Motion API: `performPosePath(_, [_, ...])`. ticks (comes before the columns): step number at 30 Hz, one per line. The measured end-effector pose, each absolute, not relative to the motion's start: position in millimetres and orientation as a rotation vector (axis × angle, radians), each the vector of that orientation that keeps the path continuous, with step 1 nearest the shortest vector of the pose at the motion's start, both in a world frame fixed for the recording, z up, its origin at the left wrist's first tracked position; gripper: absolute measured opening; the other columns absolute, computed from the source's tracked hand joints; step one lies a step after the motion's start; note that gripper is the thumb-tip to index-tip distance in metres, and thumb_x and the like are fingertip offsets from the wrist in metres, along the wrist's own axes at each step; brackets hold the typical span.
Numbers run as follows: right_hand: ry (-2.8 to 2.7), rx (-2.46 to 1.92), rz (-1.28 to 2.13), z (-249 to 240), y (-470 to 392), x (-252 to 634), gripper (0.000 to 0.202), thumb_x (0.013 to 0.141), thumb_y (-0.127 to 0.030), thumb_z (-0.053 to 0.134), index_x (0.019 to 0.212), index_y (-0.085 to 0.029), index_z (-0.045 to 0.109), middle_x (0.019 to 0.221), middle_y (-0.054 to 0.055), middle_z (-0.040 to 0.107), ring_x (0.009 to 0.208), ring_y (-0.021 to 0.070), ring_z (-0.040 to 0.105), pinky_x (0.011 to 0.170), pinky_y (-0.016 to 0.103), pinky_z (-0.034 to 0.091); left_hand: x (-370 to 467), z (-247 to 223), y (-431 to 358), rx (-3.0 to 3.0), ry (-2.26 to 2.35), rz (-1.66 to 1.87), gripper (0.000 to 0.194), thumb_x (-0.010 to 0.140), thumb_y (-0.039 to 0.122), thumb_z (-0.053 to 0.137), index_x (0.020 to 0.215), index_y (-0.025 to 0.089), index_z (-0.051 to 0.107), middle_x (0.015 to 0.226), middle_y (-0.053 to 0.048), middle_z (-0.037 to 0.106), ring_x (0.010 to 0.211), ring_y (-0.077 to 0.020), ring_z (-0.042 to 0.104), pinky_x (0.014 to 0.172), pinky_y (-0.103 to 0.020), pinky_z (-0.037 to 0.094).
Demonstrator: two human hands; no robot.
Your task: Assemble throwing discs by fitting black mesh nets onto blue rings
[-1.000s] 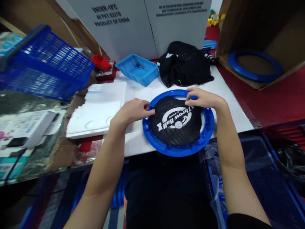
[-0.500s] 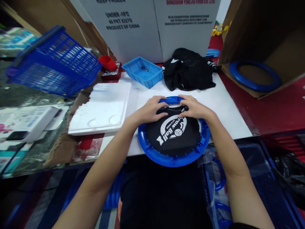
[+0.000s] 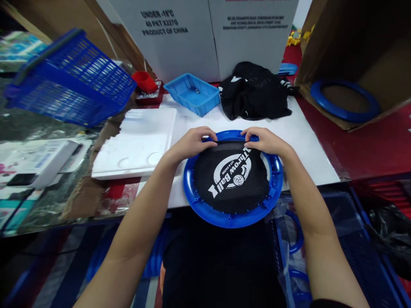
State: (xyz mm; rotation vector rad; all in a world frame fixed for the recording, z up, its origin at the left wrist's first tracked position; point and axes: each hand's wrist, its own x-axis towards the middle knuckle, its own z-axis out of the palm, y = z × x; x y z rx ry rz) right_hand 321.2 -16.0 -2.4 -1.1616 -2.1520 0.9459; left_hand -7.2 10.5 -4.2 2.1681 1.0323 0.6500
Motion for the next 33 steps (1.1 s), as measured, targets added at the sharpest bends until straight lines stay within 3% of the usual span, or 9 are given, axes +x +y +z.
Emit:
performPosePath(7, [-2.182, -1.148, 0.898, -1.9, -14.9, 323.5, 0.019, 0.089, -0.046, 0.082, 0.090, -0.028, 0.083, 0.142, 0.009, 0.078, 0.137, 0.0348, 0.070, 0.127, 0.062, 0.047, -3.7, -7.8, 9.5, 2.045, 1.137, 0.738, 0.013, 0.090, 0.034, 0.074, 0.092, 0.022, 0.079, 0.102, -0.006, 0.083, 0.101, -0.0244, 0.072, 0.100, -0.043, 0.056])
performPosePath(12, [-2.075, -1.187, 0.883, -3.5, -14.1, 326.0, 0.021, 0.088, -0.047, 0.083, 0.086, -0.026, 0.079, 0.131, 0.008, 0.082, 0.120, 0.0329, 0.074, 0.113, 0.058, 0.055, -4.0, -11.5, 14.8, 2.062, 1.177, 0.746, 0.015, 0.092, 0.033, 0.070, 0.095, 0.021, 0.079, 0.102, -0.007, 0.083, 0.100, -0.0237, 0.072, 0.099, -0.041, 0.055])
performPosePath(20, [-1.921, -1.243, 0.883, -12.7, -7.9, 324.4, 0.024, 0.091, -0.047, 0.079, 0.085, -0.025, 0.071, 0.126, 0.009, 0.082, 0.105, 0.0313, 0.071, 0.099, 0.053, 0.056, -6.1, -23.5, 25.2, 1.969, 1.177, 0.775, 0.012, 0.090, 0.028, 0.075, 0.090, 0.019, 0.083, 0.092, -0.006, 0.083, 0.089, -0.0215, 0.068, 0.095, -0.040, 0.052])
performPosePath(33, [-1.989, -1.260, 0.811, -17.0, -2.6, 325.4, 0.022, 0.095, -0.040, 0.071, 0.079, -0.026, 0.068, 0.127, 0.010, 0.079, 0.111, 0.0321, 0.068, 0.106, 0.058, 0.055, 7.0, -30.3, 20.6, 1.683, 1.167, 0.962, 0.018, 0.085, 0.026, 0.085, 0.100, 0.016, 0.083, 0.088, -0.005, 0.078, 0.084, -0.0194, 0.069, 0.084, -0.036, 0.054])
